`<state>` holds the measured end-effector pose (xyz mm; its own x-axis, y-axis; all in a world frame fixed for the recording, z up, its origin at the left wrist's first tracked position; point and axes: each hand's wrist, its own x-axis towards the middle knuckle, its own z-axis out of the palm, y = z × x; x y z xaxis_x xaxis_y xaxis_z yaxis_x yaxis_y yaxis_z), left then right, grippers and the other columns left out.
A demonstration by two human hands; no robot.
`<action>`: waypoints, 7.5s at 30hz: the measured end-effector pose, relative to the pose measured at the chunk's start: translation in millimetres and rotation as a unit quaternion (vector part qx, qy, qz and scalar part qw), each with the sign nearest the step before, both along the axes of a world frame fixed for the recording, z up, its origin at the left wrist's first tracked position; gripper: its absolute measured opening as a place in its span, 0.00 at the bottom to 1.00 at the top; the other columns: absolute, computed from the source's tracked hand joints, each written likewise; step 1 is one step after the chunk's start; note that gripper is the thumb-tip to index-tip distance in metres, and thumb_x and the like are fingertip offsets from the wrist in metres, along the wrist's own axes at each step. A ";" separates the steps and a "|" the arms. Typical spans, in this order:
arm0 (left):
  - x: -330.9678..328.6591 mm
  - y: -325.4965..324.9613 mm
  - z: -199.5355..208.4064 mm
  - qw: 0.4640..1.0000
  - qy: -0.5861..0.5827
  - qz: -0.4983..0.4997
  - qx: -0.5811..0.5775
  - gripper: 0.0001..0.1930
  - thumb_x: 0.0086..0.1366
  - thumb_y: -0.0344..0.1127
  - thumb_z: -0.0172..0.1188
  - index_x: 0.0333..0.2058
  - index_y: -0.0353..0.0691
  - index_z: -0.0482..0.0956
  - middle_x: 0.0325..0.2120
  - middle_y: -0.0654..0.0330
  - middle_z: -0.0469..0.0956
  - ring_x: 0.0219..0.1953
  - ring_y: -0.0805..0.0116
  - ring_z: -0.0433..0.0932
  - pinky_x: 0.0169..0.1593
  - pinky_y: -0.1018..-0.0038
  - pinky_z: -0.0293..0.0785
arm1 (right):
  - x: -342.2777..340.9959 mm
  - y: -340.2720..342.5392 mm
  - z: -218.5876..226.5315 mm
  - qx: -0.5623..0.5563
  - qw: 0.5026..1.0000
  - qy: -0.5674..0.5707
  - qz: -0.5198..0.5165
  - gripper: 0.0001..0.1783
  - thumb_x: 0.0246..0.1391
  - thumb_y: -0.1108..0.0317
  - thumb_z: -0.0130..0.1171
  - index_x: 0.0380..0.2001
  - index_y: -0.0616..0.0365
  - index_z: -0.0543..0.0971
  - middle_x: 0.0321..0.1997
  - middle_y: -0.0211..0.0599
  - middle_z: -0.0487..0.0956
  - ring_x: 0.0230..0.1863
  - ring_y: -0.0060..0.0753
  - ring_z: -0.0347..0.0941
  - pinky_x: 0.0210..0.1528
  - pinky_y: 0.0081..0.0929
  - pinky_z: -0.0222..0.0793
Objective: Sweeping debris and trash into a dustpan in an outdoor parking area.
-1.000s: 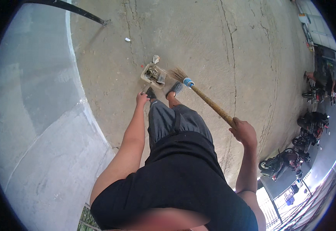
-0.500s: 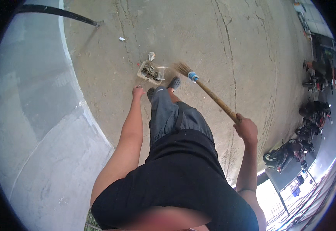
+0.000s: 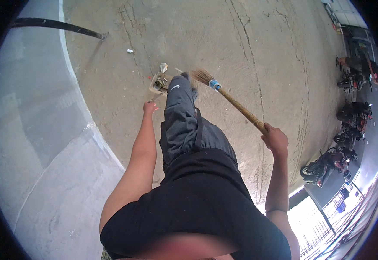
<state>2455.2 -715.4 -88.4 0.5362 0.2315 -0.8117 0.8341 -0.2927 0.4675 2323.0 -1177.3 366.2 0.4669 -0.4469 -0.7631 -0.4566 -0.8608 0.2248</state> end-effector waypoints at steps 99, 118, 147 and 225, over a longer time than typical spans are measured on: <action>-57.4 100.8 19.9 0.991 -0.001 -0.129 -0.043 0.21 0.65 0.32 0.50 0.55 0.28 0.67 0.30 0.50 0.81 0.22 0.62 0.82 0.28 0.69 0.79 | -124.2 280.1 29.0 0.215 0.948 0.034 -0.231 0.28 0.60 0.57 0.53 0.61 0.54 0.64 0.30 0.48 0.81 0.21 0.33 0.79 0.24 0.32 0.76; -100.7 138.3 13.5 0.995 -0.032 0.056 -0.078 0.16 0.68 0.38 0.48 0.44 0.29 0.73 0.26 0.53 0.81 0.18 0.66 0.81 0.24 0.71 0.77 | -28.1 272.9 43.2 0.172 0.978 -0.073 -0.093 0.29 0.57 0.60 0.59 0.59 0.56 0.68 0.29 0.49 0.81 0.19 0.38 0.77 0.26 0.36 0.73; -33.1 65.3 1.9 0.986 0.004 0.166 -0.019 0.19 0.67 0.33 0.49 0.54 0.30 0.69 0.26 0.55 0.80 0.20 0.67 0.80 0.25 0.73 0.76 | 105.7 123.6 29.6 0.278 0.960 0.016 0.014 0.29 0.57 0.59 0.55 0.61 0.56 0.66 0.33 0.63 0.79 0.38 0.64 0.76 0.42 0.51 0.71; 254.0 429.3 64.1 0.988 -0.067 -0.102 -0.098 0.23 0.67 0.36 0.50 0.58 0.29 0.66 0.20 0.60 0.73 0.18 0.69 0.77 0.27 0.72 0.77 | 174.5 440.2 23.7 0.110 0.965 -0.171 -0.167 0.29 0.52 0.61 0.61 0.58 0.50 0.71 0.43 0.52 0.80 0.44 0.55 0.77 0.48 0.44 0.72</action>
<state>2709.2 -286.1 -24.4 0.6615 -0.0462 -0.7486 0.6939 -0.3409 0.6342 2497.6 -737.0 389.9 0.5653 -0.4608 -0.6842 -0.7323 -0.6621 -0.1591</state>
